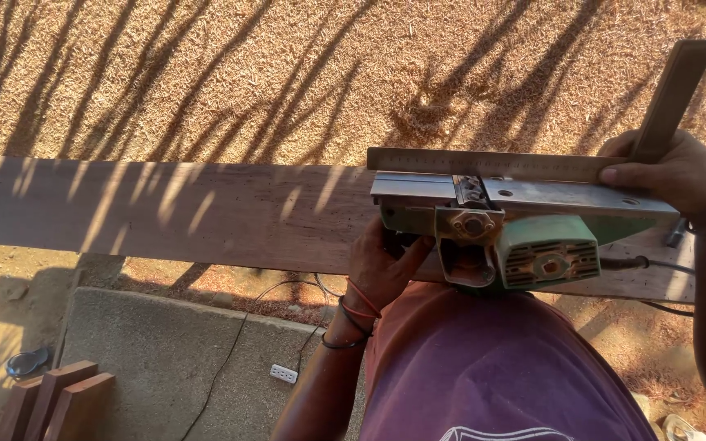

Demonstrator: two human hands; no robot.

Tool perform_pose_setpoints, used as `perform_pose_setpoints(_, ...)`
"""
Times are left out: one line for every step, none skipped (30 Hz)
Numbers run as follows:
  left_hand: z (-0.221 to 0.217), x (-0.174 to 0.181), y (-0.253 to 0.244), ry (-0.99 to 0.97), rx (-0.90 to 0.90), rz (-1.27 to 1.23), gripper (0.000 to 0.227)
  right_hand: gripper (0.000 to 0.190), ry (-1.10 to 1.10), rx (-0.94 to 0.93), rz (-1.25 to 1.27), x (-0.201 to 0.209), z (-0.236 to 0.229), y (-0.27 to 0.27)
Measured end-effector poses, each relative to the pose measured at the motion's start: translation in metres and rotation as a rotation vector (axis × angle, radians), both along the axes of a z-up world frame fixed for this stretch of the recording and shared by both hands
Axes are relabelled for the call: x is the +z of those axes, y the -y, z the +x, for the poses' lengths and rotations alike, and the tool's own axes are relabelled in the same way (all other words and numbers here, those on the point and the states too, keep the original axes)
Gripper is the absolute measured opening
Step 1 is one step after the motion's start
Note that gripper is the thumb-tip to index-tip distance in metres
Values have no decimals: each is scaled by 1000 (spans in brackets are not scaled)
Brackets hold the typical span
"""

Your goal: Checking the alignment and base of an electric planer using a metal square ruler.

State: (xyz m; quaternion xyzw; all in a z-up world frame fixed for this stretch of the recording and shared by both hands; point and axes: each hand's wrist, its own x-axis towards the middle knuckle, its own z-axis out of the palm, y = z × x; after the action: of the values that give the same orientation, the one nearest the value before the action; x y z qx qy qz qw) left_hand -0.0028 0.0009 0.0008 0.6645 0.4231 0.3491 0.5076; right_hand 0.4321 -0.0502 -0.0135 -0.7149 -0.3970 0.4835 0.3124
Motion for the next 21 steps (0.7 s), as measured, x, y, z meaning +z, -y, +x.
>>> perform_pose_setpoints(0,1,0,0,0,2,34,14,0,0,2,3,-2,-1)
perform_pose_setpoints(0,2,0,-5,1,-16,35,14,9,-3,-5,6,-4,-2)
perform_pose_setpoints(0,3,0,-12,2,-36,35,14,17,-5,-14,9,-6,-2)
perform_pose_setpoints(0,3,-1,-12,2,-35,35,14,17,-5,-14,10,-7,-3)
perform_pose_setpoints(0,3,-1,2,3,-25,35,13,29,-3,-26,11,-7,-3)
perform_pose_setpoints(0,2,-1,15,4,-14,35,12,41,-2,-39,12,-8,-4)
perform_pose_setpoints(-1,2,-2,15,4,-16,35,12,41,-2,-41,11,-7,-3)
perform_pose_setpoints(-1,2,-3,7,-4,-23,34,12,30,-3,-42,9,-6,-2)
perform_pose_setpoints(-2,1,-4,-1,-13,-30,33,12,18,-4,-43,9,-5,-2)
perform_pose_setpoints(-3,1,-4,-1,-13,-30,33,12,18,-4,-44,8,-5,-2)
perform_pose_setpoints(-3,0,-5,3,-27,-35,32,12,16,-4,-45,7,-5,-2)
perform_pose_setpoints(-4,-1,-6,6,-41,-40,32,12,14,-4,-47,7,-4,-3)
perform_pose_setpoints(-5,-1,-7,9,-42,-40,32,12,17,-5,-47,8,-6,-3)
perform_pose_setpoints(-5,-2,-8,-22,-45,-18,32,13,27,-7,-41,10,-8,-3)
perform_pose_setpoints(-6,-2,-9,-53,-46,3,33,13,38,-8,-37,12,-9,-4)
perform_pose_setpoints(-6,-1,-10,-50,-45,2,33,13,41,-7,-38,12,-9,-3)
perform_pose_setpoints(-7,0,-11,-30,-60,35,33,13,35,-7,-35,12,-8,-3)
perform_pose_setpoints(-7,1,-12,-10,-74,67,33,13,29,-7,-33,11,-8,-3)
perform_pose_setpoints(-7,1,-12,-8,-70,67,33,13,31,-2,-33,12,-9,-3)
perform_pose_setpoints(-8,2,-13,-35,-72,48,34,13,34,-13,-41,13,-10,-3)
perform_pose_setpoints(-8,3,-14,-60,-74,30,34,13,37,-23,-49,14,-10,-3)
